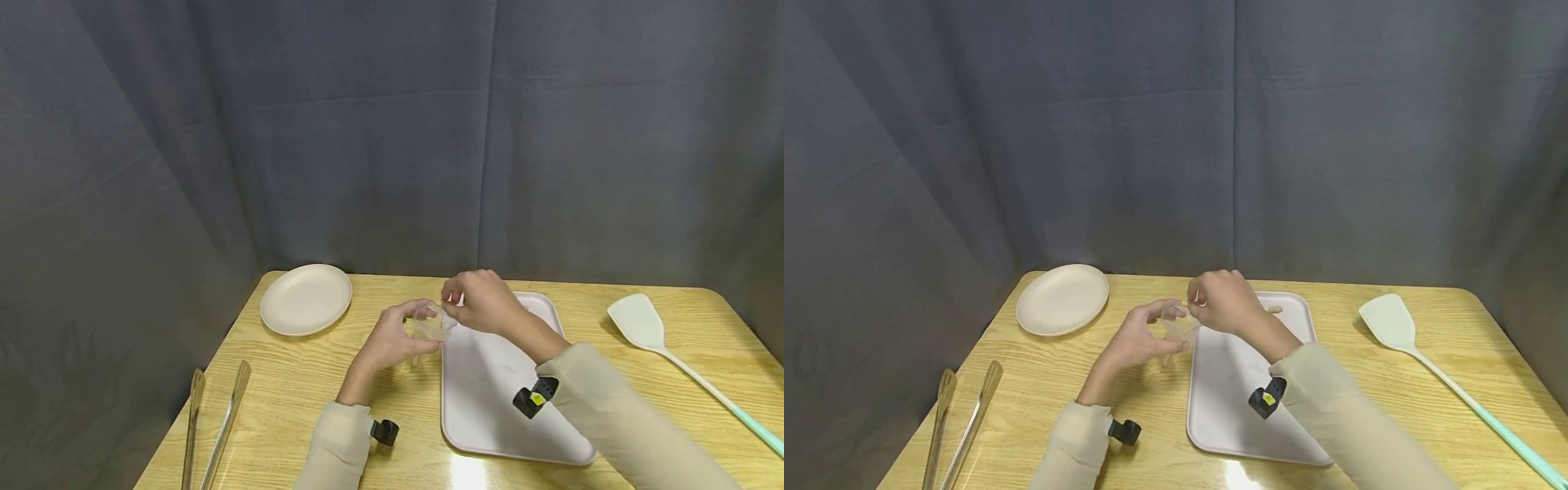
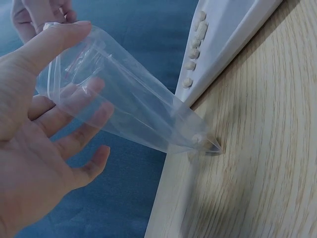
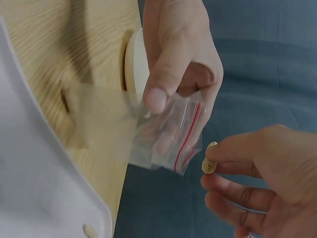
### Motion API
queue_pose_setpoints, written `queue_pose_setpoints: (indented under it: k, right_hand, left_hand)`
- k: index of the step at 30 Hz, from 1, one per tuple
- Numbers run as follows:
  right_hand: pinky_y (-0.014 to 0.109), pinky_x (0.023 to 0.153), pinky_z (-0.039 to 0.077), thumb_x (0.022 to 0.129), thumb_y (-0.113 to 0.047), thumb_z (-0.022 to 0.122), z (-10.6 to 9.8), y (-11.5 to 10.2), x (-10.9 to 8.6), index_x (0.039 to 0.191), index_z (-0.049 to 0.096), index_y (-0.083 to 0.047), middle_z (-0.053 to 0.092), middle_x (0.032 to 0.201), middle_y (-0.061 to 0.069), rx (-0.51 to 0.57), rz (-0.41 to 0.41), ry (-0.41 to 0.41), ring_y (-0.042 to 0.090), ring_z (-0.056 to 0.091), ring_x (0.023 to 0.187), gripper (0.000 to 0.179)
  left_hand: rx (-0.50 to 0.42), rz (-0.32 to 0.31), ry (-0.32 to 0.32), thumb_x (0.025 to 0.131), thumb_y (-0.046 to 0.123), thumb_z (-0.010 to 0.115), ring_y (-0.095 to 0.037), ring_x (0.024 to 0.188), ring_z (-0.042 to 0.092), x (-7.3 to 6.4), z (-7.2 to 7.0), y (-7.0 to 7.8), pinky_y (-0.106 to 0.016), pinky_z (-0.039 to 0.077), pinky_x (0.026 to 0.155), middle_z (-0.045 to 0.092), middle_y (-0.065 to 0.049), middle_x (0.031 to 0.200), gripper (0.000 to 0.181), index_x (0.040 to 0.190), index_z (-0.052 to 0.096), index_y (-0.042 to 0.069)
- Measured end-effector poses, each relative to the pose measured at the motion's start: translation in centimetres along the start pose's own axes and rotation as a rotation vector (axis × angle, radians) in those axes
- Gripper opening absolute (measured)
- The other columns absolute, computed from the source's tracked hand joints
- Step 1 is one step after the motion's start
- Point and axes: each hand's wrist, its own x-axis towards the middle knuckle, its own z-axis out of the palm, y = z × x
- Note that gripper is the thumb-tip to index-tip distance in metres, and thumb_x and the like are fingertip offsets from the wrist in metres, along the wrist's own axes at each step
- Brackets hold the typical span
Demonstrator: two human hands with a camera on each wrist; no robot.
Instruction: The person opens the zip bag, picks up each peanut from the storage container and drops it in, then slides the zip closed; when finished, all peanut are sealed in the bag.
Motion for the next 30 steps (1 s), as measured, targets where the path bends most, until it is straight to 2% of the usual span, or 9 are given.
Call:
queue_pose_setpoints:
  k: [14, 22, 30]
  right_hand:
    - [0.029, 0.054, 0.046, 0.082, -0.009, 0.076, 0.1, -0.9, 0.2, 0.083, 0.076, -0.006, 0.067, 0.071, -0.003, 0.027, 0.006, -0.026, 0.008, 0.056, 0.058, 0.003]
    - [0.028, 0.052, 0.044, 0.08, -0.007, 0.079, 0.6, -1.1, 0.1, 0.086, 0.076, -0.007, 0.067, 0.073, -0.002, 0.046, 0.015, -0.028, 0.007, 0.053, 0.056, 0.006]
    - [0.029, 0.055, 0.047, 0.081, -0.009, 0.08, 0.9, -1.1, 0.0, 0.087, 0.077, -0.007, 0.069, 0.074, -0.001, 0.042, 0.016, -0.047, 0.008, 0.056, 0.059, 0.007]
  left_hand:
    - [0.008, 0.01, 0.003, 0.077, 0.027, 0.087, -0.021, 0.113, 0.058, 0.0, 0.0, 0.2, -0.051, 0.039, 0.104, 0.07, 0.0, 0.115, 0.073, 0.139, 0.056, 0.006]
    - [0.017, -0.007, 0.001, 0.076, 0.028, 0.087, -0.025, 0.117, 0.055, 0.0, 0.0, 0.2, -0.056, 0.042, 0.1, 0.067, 0.002, 0.114, 0.073, 0.14, 0.056, 0.009]
    - [0.015, -0.021, -0.006, 0.078, 0.03, 0.086, -0.031, 0.122, 0.052, -0.2, 0.0, 0.1, -0.057, 0.042, 0.1, 0.065, -0.009, 0.12, 0.076, 0.142, 0.053, 0.007]
